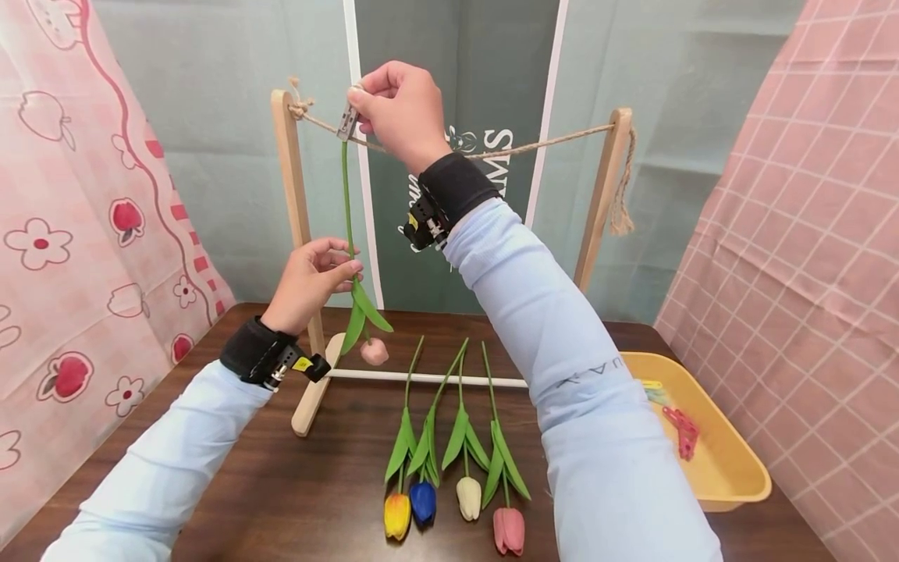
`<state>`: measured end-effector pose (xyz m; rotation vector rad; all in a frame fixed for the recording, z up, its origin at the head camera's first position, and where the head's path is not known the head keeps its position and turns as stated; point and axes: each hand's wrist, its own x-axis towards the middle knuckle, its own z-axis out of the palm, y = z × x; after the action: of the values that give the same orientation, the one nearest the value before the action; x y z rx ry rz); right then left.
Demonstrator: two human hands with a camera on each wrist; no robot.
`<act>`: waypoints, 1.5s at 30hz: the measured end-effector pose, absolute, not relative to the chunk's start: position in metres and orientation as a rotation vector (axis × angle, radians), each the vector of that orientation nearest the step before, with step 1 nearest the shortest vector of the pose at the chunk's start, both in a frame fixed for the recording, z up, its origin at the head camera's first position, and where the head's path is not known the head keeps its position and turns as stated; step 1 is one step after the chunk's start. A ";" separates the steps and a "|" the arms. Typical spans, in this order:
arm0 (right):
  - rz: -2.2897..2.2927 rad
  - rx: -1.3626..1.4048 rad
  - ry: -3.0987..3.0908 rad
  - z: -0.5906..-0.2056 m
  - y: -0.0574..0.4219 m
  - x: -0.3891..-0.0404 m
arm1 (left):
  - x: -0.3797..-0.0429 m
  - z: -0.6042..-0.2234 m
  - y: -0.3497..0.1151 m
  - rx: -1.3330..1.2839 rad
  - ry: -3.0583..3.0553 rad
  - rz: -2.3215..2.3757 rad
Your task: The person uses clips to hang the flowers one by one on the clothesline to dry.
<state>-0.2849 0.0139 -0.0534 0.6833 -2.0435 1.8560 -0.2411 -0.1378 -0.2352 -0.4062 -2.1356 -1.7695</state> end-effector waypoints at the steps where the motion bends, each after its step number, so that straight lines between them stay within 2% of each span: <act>1: 1.848 0.680 -2.053 -0.053 0.014 -0.285 | -0.242 -0.235 -0.138 -0.409 -2.134 -1.770; 45: 1.814 0.708 -2.284 -0.054 0.014 -0.282 | -0.239 -0.244 -0.145 -0.366 -2.122 -1.691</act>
<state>-0.2824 0.0142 -0.0539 0.7075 -2.2838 1.8142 -0.2387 -0.1453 -0.2442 -0.3664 -2.1224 -1.6910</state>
